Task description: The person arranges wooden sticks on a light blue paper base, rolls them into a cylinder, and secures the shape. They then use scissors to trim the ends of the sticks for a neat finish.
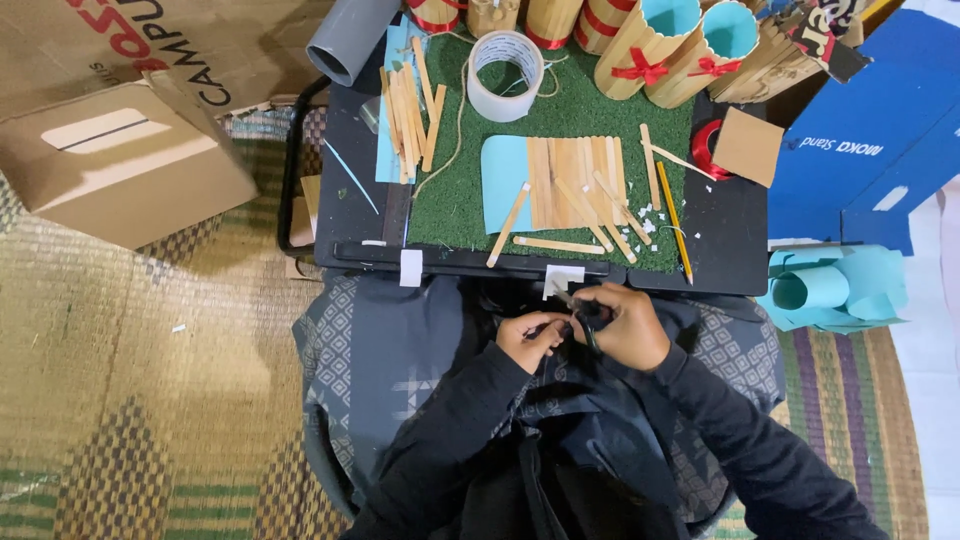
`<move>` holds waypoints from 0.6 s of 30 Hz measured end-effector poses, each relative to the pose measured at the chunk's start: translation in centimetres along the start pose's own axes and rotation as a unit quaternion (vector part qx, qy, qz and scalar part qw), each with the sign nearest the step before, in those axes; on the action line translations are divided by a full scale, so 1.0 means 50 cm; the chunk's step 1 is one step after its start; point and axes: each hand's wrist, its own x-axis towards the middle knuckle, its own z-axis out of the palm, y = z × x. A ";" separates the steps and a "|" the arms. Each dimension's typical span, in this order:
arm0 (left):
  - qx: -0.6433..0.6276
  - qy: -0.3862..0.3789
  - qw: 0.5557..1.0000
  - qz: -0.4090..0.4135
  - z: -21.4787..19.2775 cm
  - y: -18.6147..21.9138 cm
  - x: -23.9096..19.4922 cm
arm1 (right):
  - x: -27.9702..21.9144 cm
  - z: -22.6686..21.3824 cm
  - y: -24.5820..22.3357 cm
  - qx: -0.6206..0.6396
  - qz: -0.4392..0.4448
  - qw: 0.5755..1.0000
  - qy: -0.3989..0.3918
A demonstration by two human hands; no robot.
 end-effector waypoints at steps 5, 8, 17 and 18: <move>-0.082 -0.004 0.983 -0.165 -0.030 -0.024 0.031 | 0.092 -0.035 -0.029 -0.028 0.017 0.999 -0.011; -0.059 -0.027 0.979 -0.195 -0.023 -0.011 0.023 | 0.190 -0.066 -0.059 -0.042 0.047 0.998 -0.017; 0.001 -0.040 0.985 -0.165 -0.041 -0.069 0.060 | 0.384 -0.038 0.053 -0.097 0.063 0.991 -0.066; 0.011 -0.044 0.985 -0.165 -0.038 -0.062 0.058 | 0.391 -0.034 0.071 -0.103 0.069 0.990 -0.072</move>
